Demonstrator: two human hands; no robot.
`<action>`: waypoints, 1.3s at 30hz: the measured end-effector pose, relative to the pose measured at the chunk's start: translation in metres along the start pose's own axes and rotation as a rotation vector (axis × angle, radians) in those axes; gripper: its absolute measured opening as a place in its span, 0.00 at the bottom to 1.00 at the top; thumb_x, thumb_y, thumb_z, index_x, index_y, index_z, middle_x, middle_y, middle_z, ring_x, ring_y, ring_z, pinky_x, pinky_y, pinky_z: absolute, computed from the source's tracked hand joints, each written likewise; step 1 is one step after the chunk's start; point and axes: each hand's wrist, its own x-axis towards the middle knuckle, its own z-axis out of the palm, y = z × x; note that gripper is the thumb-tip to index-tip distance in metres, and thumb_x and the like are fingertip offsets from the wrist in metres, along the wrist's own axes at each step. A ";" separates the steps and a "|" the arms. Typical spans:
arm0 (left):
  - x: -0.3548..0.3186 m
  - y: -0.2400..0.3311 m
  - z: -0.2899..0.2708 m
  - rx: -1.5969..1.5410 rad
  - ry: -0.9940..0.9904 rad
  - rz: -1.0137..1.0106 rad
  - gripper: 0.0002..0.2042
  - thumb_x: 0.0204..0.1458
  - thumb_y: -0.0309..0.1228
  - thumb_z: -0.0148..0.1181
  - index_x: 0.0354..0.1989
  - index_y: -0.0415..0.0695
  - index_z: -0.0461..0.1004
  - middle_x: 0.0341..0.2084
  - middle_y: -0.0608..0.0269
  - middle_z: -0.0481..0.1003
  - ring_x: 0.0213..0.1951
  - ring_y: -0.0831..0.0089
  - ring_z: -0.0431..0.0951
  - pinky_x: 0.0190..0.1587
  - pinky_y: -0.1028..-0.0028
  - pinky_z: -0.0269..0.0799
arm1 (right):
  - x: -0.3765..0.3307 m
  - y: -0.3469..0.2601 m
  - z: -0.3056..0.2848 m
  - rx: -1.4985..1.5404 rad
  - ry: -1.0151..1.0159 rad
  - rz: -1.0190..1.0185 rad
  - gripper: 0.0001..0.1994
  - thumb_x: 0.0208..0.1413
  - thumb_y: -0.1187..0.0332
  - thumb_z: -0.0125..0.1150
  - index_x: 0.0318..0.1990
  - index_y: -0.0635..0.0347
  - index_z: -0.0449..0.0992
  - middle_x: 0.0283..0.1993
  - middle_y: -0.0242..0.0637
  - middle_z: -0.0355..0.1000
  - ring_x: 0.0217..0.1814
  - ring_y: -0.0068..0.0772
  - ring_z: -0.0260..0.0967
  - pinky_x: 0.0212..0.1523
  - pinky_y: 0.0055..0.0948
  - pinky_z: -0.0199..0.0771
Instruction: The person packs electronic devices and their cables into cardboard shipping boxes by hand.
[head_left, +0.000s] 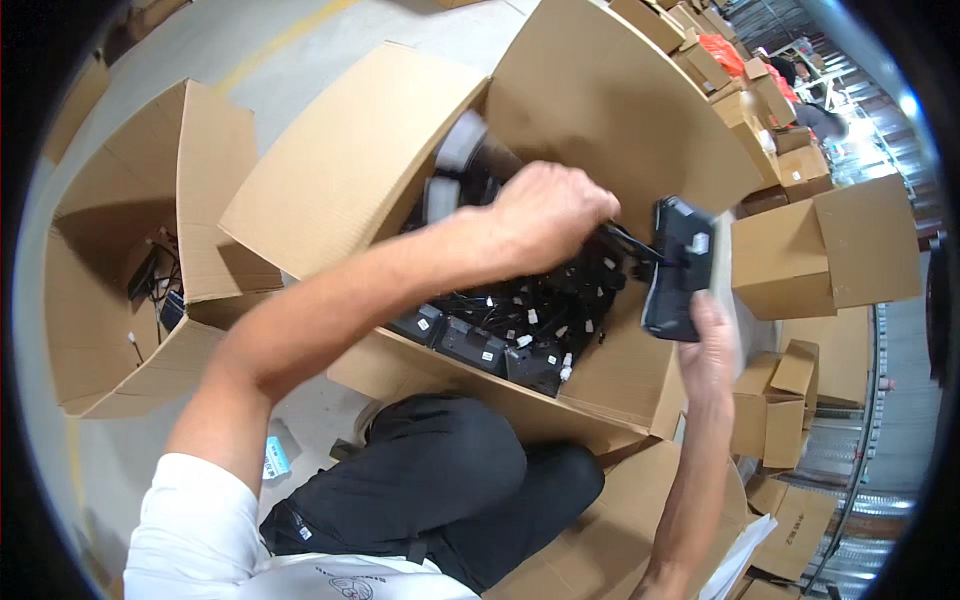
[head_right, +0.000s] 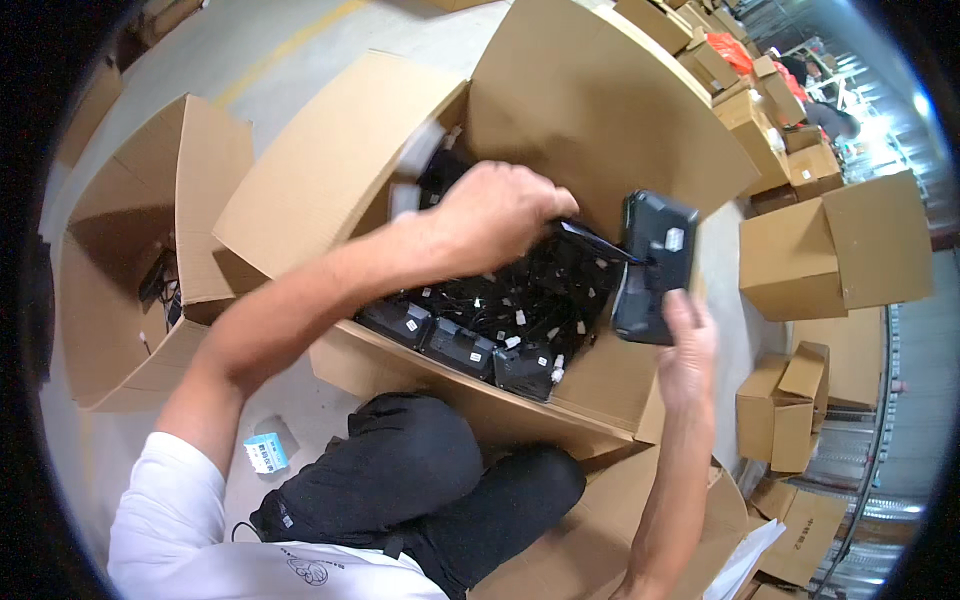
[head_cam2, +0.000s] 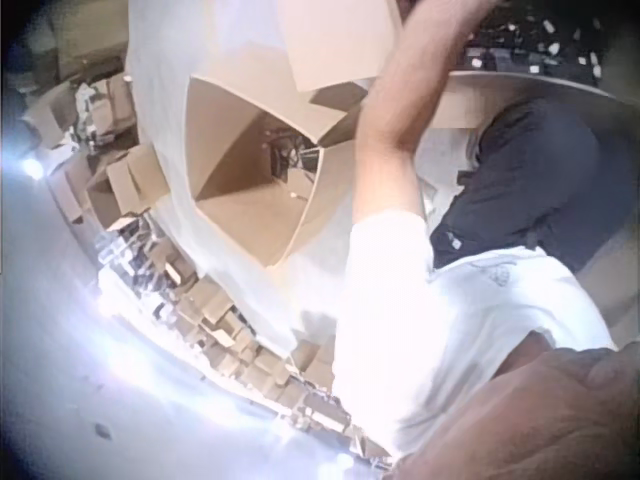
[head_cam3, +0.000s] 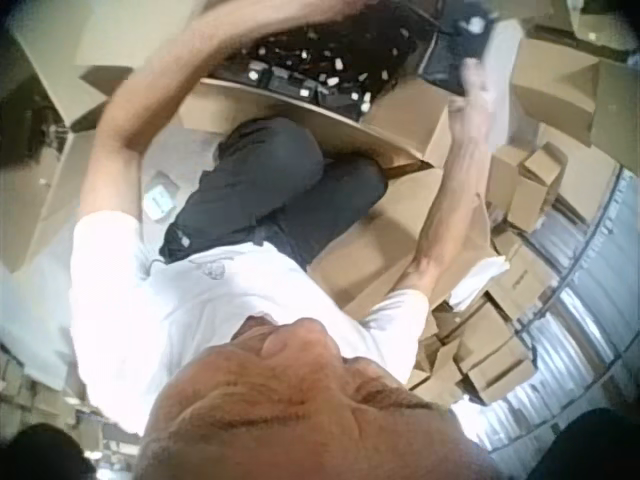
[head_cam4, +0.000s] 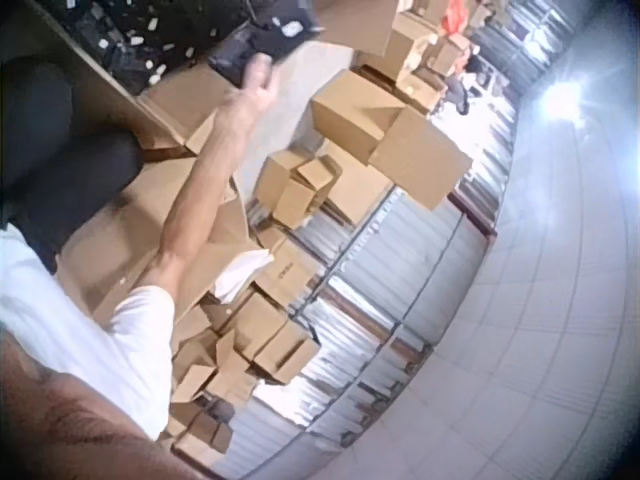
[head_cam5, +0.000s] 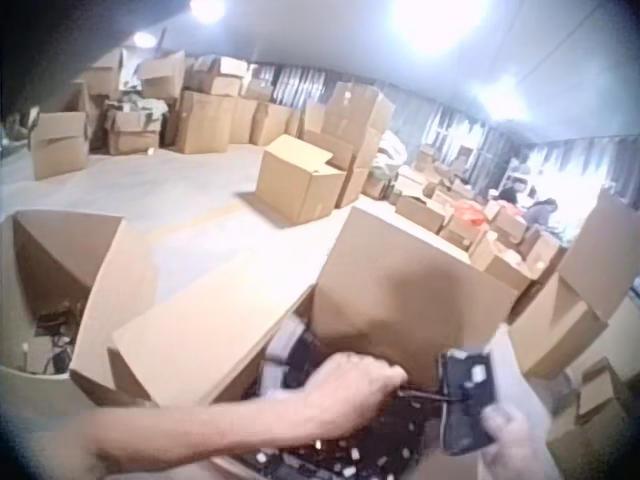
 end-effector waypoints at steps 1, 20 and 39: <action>0.007 -0.021 0.005 0.191 0.018 0.112 0.07 0.47 0.29 0.61 0.34 0.47 0.82 0.27 0.61 0.81 0.40 0.63 0.80 0.50 0.66 0.71 | 0.011 0.025 -0.002 -0.081 -0.062 0.097 0.17 0.63 0.59 0.62 0.51 0.63 0.74 0.46 0.37 0.77 0.48 0.29 0.75 0.53 0.33 0.77; -0.025 -0.098 0.085 0.343 -0.455 0.144 0.06 0.45 0.27 0.62 0.31 0.46 0.83 0.31 0.57 0.81 0.45 0.61 0.80 0.60 0.56 0.69 | 0.072 0.266 0.151 -0.251 -0.257 0.473 0.26 0.55 0.64 0.71 0.55 0.71 0.68 0.50 0.43 0.75 0.50 0.32 0.72 0.55 0.32 0.71; -0.103 -0.108 0.167 0.967 -1.328 -0.101 0.25 0.56 0.41 0.58 0.60 0.40 0.74 0.57 0.46 0.74 0.57 0.36 0.72 0.44 0.35 0.75 | 0.074 0.297 0.172 -0.581 -0.299 0.400 0.33 0.60 0.55 0.63 0.64 0.70 0.59 0.59 0.54 0.70 0.61 0.45 0.69 0.61 0.37 0.67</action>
